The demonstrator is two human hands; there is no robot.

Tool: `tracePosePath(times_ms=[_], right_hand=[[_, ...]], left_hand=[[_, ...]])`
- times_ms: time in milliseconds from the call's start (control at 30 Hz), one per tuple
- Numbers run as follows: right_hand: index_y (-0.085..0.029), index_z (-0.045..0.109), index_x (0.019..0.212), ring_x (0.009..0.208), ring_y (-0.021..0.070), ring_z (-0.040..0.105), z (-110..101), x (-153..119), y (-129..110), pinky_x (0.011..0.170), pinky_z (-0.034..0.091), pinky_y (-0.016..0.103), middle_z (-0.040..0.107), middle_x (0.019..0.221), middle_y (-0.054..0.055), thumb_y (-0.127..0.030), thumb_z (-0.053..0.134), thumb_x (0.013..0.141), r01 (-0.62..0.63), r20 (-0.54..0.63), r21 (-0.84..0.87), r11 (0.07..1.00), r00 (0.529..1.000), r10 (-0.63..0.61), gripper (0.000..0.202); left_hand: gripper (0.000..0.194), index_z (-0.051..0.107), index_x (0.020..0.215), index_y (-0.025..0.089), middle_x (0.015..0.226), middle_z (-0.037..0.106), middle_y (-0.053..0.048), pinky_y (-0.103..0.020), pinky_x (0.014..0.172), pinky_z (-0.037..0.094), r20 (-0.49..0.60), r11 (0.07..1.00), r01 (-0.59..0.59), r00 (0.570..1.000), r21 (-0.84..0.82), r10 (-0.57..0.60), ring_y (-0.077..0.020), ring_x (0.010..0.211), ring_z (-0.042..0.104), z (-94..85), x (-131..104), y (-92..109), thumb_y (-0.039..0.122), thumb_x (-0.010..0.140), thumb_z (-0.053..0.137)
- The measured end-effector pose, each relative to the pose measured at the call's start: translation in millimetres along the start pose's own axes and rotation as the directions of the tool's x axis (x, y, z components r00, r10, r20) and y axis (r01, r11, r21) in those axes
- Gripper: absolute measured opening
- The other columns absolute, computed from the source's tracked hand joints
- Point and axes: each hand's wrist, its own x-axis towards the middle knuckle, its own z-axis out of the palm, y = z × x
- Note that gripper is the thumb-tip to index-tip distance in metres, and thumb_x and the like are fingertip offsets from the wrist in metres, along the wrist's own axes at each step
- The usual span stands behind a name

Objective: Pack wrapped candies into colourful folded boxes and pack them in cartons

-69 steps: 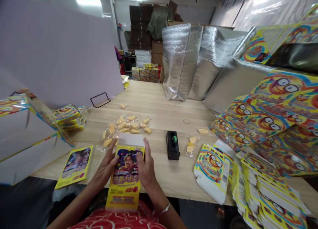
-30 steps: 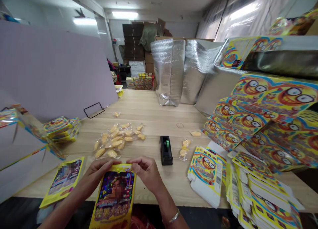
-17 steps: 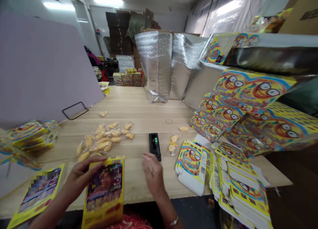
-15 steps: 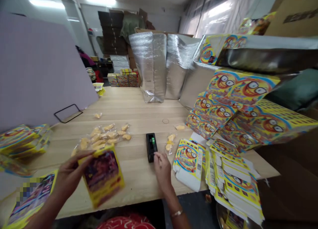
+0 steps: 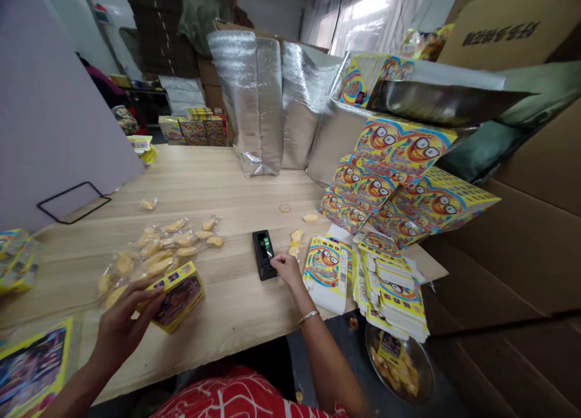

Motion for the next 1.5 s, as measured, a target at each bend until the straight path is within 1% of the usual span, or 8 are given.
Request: tracePosePath(times_ms=[433,767,900,1000,1267,1333,1433,1500], right_hand=[[-0.014,0.065,0.069,0.069,0.0167,0.052,23,-58,27,0.066,0.04,0.028,0.06,0.068,0.002,-0.042,0.066,0.073,0.102,-0.151,0.082,0.991,0.984,-0.089,0.028],[-0.017,0.063,0.107,0.061,0.0121,0.059,116,-103,-81,0.064,0.048,0.026,0.063,0.064,-0.003,-0.04,0.071,0.077,0.067,0.294,0.466,0.882,0.929,-0.226,0.039],[-0.013,0.028,0.143,0.053,0.0112,0.059,151,-96,-112,0.057,0.049,0.024,0.064,0.061,-0.006,-0.041,0.08,0.065,-0.184,0.357,0.529,0.828,0.934,-0.021,0.098],[-0.01,0.035,0.136,0.047,0.0116,0.058,156,-83,-118,0.047,0.045,0.021,0.066,0.062,-0.002,-0.043,0.08,0.065,-0.293,0.396,0.367,0.883,0.908,0.136,0.09],[-0.018,0.061,0.103,0.047,0.0079,0.042,117,-77,-96,0.046,0.03,0.019,0.05,0.055,-0.008,-0.034,0.07,0.077,0.316,0.512,-0.01,0.949,0.817,-0.266,0.032],[-0.019,0.064,0.104,0.054,0.0087,0.044,96,-84,-85,0.05,0.032,0.019,0.053,0.062,-0.006,-0.031,0.074,0.073,0.36,0.639,-0.036,0.932,0.726,-0.255,0.035],[-0.018,0.064,0.113,0.061,0.0107,0.053,69,-84,-71,0.055,0.04,0.02,0.061,0.071,-0.003,-0.038,0.074,0.073,0.182,0.939,0.03,0.983,0.333,-0.09,0.046],[-0.015,0.066,0.108,0.061,0.0114,0.057,73,-74,-68,0.057,0.044,0.021,0.063,0.07,-0.001,-0.038,0.067,0.079,0.175,0.942,0.029,0.984,0.325,-0.086,0.037]], left_hand=[[0.009,0.064,0.091,0.021,0.097,0.064,-0.006,-0.029,0.07,0.054,-0.038,0.996,0.048,0.998,-0.072,-0.051,-0.0197,0.087,0.064,3.2,3,2,0.026,0.086,0.058],[0.004,0.059,0.087,0.021,0.092,0.065,-0.005,-0.028,0.071,0.051,-0.06,0.998,0.028,0.998,-0.063,-0.031,-0.0184,0.083,0.065,0.3,7,13,0.02,0.088,0.056],[0.006,0.058,0.09,0.02,0.094,0.062,-0.004,-0.025,0.071,0.051,-0.065,0.997,-0.027,0.998,-0.072,0.023,-0.0158,0.084,0.064,0.2,4,12,0.015,0.088,0.055],[0.007,0.058,0.091,0.02,0.095,0.061,-0.005,-0.025,0.071,0.051,-0.044,0.997,-0.025,0.999,-0.076,0.022,-0.0152,0.085,0.063,1.4,1,10,0.014,0.089,0.054],[0.006,0.058,0.092,0.022,0.098,0.063,-0.005,-0.028,0.076,0.053,0.101,0.985,0.055,0.994,-0.165,-0.039,-0.0177,0.09,0.064,-10.3,-7,23,0.019,0.091,0.052],[0.014,0.057,0.103,0.026,0.106,0.065,-0.005,-0.028,0.08,0.054,0.236,0.977,0.078,0.971,-0.198,-0.03,-0.0181,0.095,0.065,-26.4,-25,32,0.021,0.09,0.054],[0.049,0.041,0.135,0.034,0.122,0.063,-0.006,-0.028,0.086,0.054,0.415,0.986,0.05,0.909,-0.161,0.022,-0.0205,0.108,0.062,-55.1,-69,30,0.023,0.089,0.054],[0.053,0.041,0.136,0.04,0.123,0.063,-0.004,-0.029,0.085,0.054,0.452,0.995,-0.019,0.89,-0.099,0.062,-0.0212,0.109,0.062,-71.1,-102,11,0.021,0.088,0.052]])
